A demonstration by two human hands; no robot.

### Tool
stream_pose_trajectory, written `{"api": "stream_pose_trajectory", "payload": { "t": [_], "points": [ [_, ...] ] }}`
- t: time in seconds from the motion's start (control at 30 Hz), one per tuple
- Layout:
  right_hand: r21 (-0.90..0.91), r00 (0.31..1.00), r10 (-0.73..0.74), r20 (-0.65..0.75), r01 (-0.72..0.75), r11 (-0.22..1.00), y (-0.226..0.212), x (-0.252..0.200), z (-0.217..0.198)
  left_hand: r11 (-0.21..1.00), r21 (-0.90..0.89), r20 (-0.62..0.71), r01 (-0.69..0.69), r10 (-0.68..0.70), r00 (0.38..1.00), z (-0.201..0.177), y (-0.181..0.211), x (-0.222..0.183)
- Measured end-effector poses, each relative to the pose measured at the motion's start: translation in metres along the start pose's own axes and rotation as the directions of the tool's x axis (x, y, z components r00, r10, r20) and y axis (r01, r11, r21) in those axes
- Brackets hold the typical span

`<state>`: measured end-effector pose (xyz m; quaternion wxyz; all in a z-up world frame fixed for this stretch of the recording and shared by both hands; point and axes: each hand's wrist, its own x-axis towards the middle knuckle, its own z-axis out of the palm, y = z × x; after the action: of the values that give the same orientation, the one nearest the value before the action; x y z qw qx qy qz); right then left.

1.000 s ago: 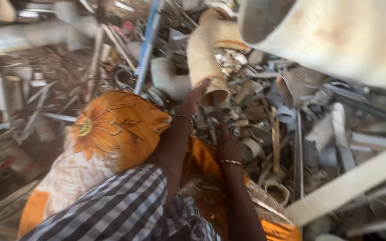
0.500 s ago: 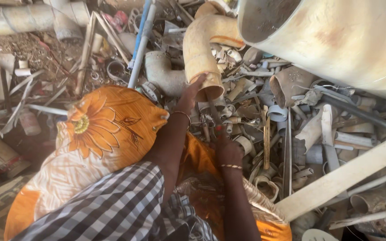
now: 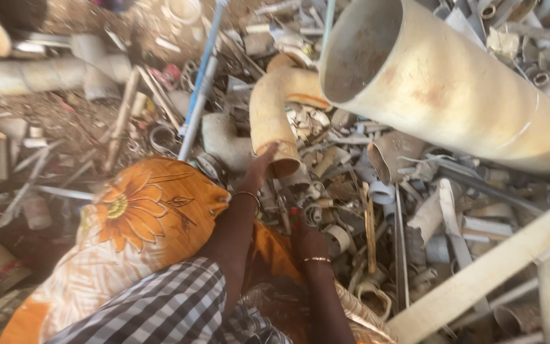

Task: The person cleans the inner edge of a PVC elbow using a small tool to scrape away debris while sitting among a pile of plastic scrap.

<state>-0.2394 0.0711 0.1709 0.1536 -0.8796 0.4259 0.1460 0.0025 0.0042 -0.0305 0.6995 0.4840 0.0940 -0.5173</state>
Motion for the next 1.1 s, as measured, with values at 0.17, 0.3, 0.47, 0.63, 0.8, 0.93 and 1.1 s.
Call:
{"api": "stream_pose_trajectory", "payload": {
  "t": [0.17, 0.3, 0.47, 0.63, 0.8, 0.93, 1.1],
  "points": [
    [-0.052, 0.99, 0.064, 0.123, -0.058, 0.997, -0.006, 0.04, 0.016, 0.995, 0.083, -0.051, -0.061, 0.065, 0.997, -0.005, 0.006, -0.012],
    [0.028, 0.978, 0.121, 0.172, -0.127, 0.991, -0.002, 0.04, 0.023, 0.982, 0.168, -0.141, -0.086, 0.11, 0.984, -0.003, 0.009, -0.016],
    [0.037, 0.992, 0.01, 0.125, -0.015, 0.999, 0.016, 0.052, 0.03, 0.982, -0.045, -0.057, -0.182, 0.18, 0.982, 0.004, 0.007, -0.018],
    [-0.08, 0.998, -0.021, 0.051, 0.025, 0.996, 0.026, 0.055, 0.036, 0.899, 0.408, -0.273, -0.16, 0.287, 0.918, 0.008, 0.023, -0.04],
    [-0.153, 0.991, 0.01, 0.136, 0.011, 0.988, 0.012, 0.05, 0.023, 0.593, 0.791, -0.261, -0.152, 0.55, 0.793, 0.02, 0.038, -0.047],
    [-0.157, 0.991, 0.002, 0.136, 0.019, 0.987, 0.003, 0.029, 0.006, 0.783, 0.6, -0.217, -0.163, 0.355, 0.909, 0.009, 0.033, -0.035],
    [-0.138, 0.991, 0.042, 0.129, -0.024, 0.99, -0.004, 0.038, -0.021, 0.948, 0.29, 0.021, -0.132, 0.131, 0.991, 0.005, 0.01, 0.009]
  ]
}}
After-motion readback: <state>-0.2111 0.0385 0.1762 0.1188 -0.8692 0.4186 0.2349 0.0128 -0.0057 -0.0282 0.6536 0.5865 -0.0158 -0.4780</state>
